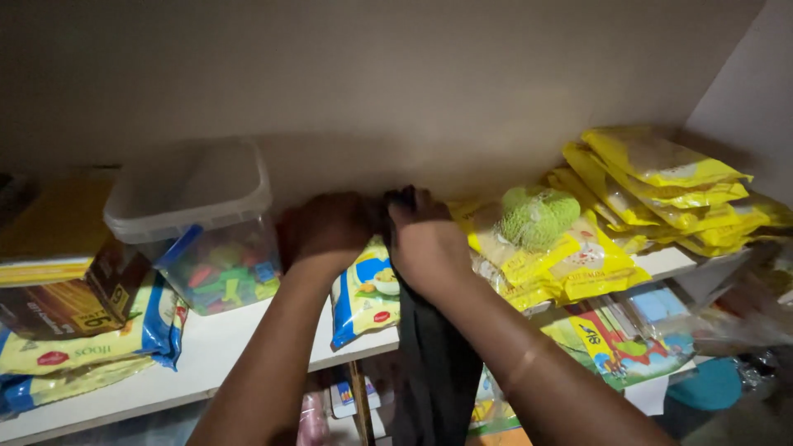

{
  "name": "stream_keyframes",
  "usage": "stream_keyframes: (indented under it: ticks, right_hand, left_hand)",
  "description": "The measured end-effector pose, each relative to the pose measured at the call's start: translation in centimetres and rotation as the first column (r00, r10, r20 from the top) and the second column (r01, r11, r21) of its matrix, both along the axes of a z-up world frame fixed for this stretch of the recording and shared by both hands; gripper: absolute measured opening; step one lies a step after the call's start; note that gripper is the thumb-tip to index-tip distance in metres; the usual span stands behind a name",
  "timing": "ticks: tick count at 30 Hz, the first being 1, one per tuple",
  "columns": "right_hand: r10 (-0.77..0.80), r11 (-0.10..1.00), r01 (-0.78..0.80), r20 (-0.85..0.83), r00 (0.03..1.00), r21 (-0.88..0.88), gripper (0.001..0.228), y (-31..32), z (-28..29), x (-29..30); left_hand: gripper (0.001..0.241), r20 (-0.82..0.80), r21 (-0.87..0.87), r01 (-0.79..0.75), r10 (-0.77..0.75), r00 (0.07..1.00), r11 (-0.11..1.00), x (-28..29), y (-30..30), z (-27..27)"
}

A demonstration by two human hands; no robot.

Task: The person wipes packaged food packets and a plastic container on a shop shelf using a black cloth, moving item by item along the shelf. They lift and turn the packets to wipe different sides and continue along the row of yellow packets.

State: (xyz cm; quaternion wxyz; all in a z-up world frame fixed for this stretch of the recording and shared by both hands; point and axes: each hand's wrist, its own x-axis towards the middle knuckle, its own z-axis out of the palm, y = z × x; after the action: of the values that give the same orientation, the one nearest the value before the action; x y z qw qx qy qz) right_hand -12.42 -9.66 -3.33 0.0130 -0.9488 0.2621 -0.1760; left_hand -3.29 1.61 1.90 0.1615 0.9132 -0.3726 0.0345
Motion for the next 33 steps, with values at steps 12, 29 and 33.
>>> stream_keyframes:
  ticks: [12,29,33]
  right_hand:
    - [0.127,0.983,-0.087,0.249,0.960,-0.163,0.045,5.6,-0.4,-6.3]
    - [0.213,0.945,-0.099,0.355,0.910,-0.313,0.027,-0.1,-0.9,0.9]
    - [0.227,0.937,-0.099,0.367,0.902,-0.336,0.033,-0.2,-1.1,1.0]
  left_hand:
    - [0.030,0.033,-0.015,0.047,-0.046,0.998,0.999,1.6,-0.6,-1.1]
    - [0.039,-0.031,-0.260,0.130,-0.143,0.989,0.957,3.8,-2.1,-4.1]
    - [0.038,-0.005,-0.210,0.151,-0.156,0.988,0.966,3.0,-1.3,-2.8]
